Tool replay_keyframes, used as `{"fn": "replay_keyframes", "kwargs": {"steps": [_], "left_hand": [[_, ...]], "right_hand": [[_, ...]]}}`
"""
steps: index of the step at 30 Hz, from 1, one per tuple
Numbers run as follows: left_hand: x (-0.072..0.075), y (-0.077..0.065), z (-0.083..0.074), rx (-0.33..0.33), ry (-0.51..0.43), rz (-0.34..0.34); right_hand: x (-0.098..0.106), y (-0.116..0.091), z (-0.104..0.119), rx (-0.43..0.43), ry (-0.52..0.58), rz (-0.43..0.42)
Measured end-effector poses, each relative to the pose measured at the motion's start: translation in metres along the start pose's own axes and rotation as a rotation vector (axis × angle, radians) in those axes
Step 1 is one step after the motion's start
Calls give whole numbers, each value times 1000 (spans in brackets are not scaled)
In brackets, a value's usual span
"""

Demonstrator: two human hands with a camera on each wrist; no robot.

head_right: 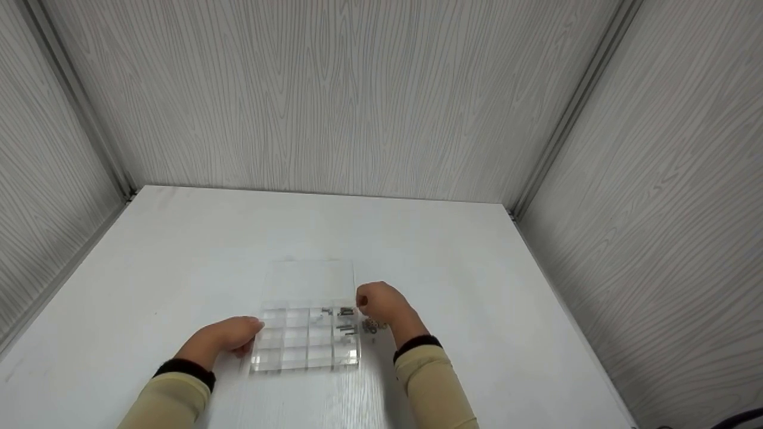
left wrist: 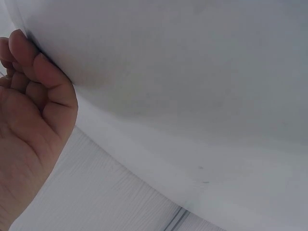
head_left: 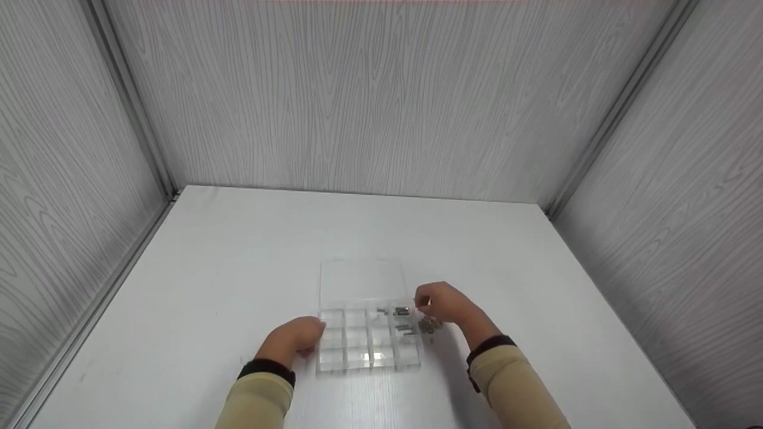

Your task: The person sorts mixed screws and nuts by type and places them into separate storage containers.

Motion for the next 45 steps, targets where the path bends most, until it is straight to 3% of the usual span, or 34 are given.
{"fn": "replay_keyframes", "kwargs": {"steps": [4, 8, 12, 17, 24, 34, 45], "left_hand": [[0, 2, 0, -20, 42, 0], [0, 2, 0, -27, 48, -6], [-1, 1, -1, -27, 49, -10], [0, 1, -1, -25, 67, -19], [2, -1, -2, -41, 103, -40], [0, -1, 0, -18, 20, -16], [0, -1, 0, -42, 32, -33]], "right_hand": [[8, 0, -16, -92, -55, -104], [9, 1, -35, -251, -99, -153], [4, 1, -50, -366, -142, -129], [-3, 0, -58, -446, -130, -66], [-7, 2, -57, -443, -168, -37], [-14, 3, -64, -457, -151, -23], [-4, -3, -67, -415, -192, -89]]}}
Point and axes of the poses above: each hand's wrist, its own y-axis towards the middle knuckle, its own x-axis out of the back of the hand, z = x × y, the point moved 4 cm from there along y, towards the middle knuckle, and after that the axes turned 10 degrees about y, right-handed, at the moved point
